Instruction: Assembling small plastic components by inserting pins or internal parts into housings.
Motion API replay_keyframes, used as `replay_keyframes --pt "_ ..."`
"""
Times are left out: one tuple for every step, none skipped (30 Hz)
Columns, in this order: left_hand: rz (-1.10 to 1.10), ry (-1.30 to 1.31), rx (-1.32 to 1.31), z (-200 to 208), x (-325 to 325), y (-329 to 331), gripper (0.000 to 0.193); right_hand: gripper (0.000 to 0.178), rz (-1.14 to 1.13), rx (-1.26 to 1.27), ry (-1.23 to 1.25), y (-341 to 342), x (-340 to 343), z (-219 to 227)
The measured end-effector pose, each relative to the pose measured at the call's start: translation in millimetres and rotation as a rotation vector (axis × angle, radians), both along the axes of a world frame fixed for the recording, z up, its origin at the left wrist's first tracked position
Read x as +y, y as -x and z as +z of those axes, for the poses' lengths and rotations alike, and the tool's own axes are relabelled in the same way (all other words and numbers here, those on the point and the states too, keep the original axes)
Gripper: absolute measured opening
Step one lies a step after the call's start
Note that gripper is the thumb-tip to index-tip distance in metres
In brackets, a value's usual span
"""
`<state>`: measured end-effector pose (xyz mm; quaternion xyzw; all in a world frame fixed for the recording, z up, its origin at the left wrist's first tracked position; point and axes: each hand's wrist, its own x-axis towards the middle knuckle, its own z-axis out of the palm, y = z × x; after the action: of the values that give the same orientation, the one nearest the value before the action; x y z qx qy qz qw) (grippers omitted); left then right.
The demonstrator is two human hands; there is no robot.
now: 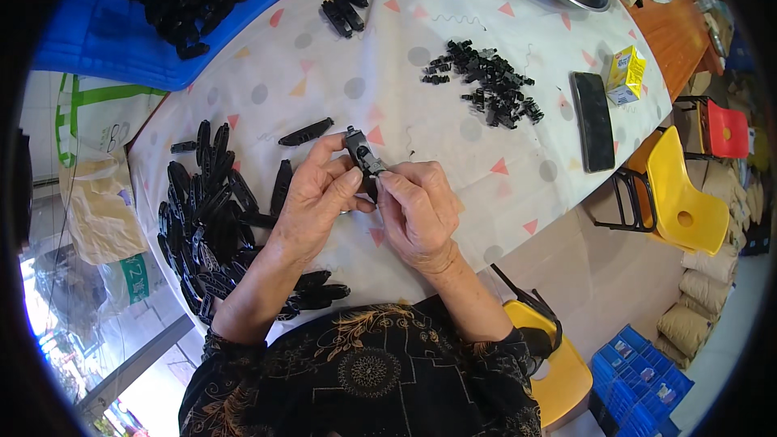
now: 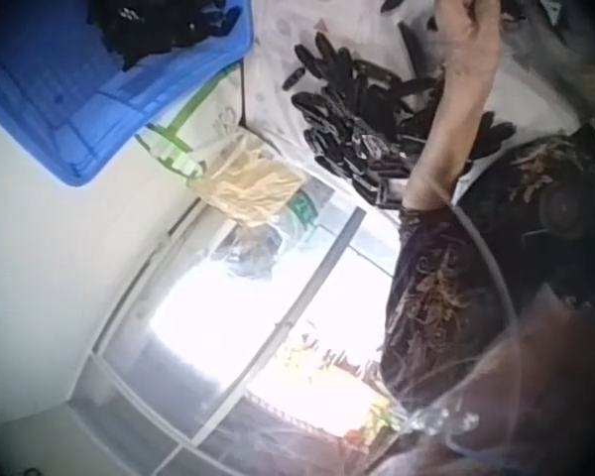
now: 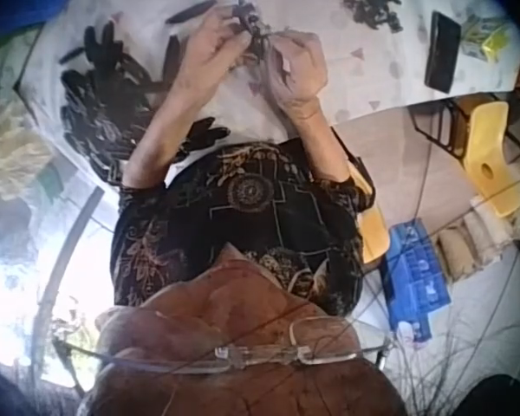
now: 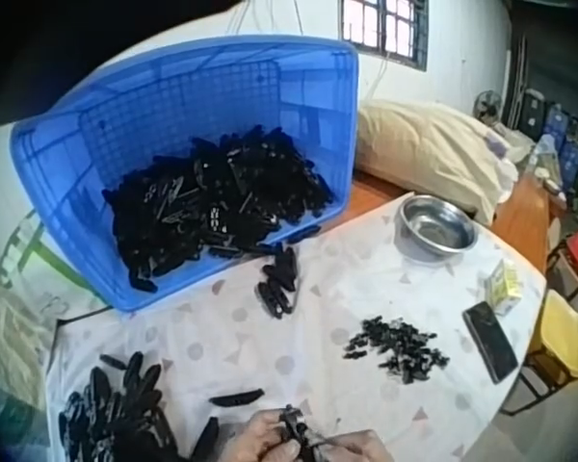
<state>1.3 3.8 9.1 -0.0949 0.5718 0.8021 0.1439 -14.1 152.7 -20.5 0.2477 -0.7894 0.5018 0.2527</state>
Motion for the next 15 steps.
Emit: replay_keyframes --pt "0.014 -0.011 -0.014 -0.8 1.7 0.2 0.037 0.033 -0.002 -0.003 -0.007 -0.6 -0.3 -0.4" --pt "0.029 -0.022 -0.028 -1.5 2.8 0.2 0.038 0.033 -0.004 -0.005 -0.014 -1.0 -0.8 -0.8" --pt "0.029 -0.023 -0.029 -2.2 3.3 0.1 0.038 0.033 -0.005 -0.007 -0.015 -1.0 -1.6 -1.2" --pt "0.025 -0.019 -0.022 -2.4 3.4 0.2 0.038 0.032 -0.01 -0.006 -0.013 -0.5 -2.7 -1.1" --pt "0.021 -0.015 -0.014 -2.6 3.5 0.3 0.038 0.032 -0.015 -0.005 -0.011 -0.1 -3.7 -0.9" --pt "0.021 -0.016 -0.016 -2.5 3.9 0.7 0.038 0.032 -0.014 -0.007 -0.011 0.5 -4.5 -0.7" --pt "0.037 -0.043 -0.025 -2.0 4.6 1.2 0.038 0.032 -0.011 0.001 -0.021 1.0 -5.2 -0.1" --pt "0.054 -0.071 -0.033 -1.9 4.7 1.5 0.038 0.031 -0.007 0.009 -0.03 1.3 -5.8 0.0" --pt "0.055 -0.072 -0.034 -2.3 3.7 1.7 0.038 0.031 -0.006 0.008 -0.031 1.2 -6.4 -0.1" --pt "0.05 -0.058 -0.01 -3.4 2.5 2.2 0.038 0.031 0.0 0.012 -0.045 1.0 -6.6 -0.7" --pt "0.045 -0.043 0.015 -4.3 1.6 2.4 0.039 0.031 0.006 0.016 -0.059 0.8 -7.0 -1.2" --pt "0.047 -0.045 0.014 -4.9 1.5 2.6 0.039 0.031 0.007 0.015 -0.061 0.6 -7.5 -1.6" --pt "0.042 -0.053 0.005 -5.5 1.3 2.9 0.039 0.031 -0.001 -0.003 -0.061 0.5 -8.2 -2.2" --pt "0.036 -0.061 -0.003 -6.3 1.1 3.1 0.039 0.03 -0.01 -0.021 -0.061 0.5 -8.7 -2.8" --pt "0.037 -0.064 -0.005 -7.7 0.2 3.0 0.039 0.03 -0.01 -0.023 -0.064 1.7 -8.3 -2.9"
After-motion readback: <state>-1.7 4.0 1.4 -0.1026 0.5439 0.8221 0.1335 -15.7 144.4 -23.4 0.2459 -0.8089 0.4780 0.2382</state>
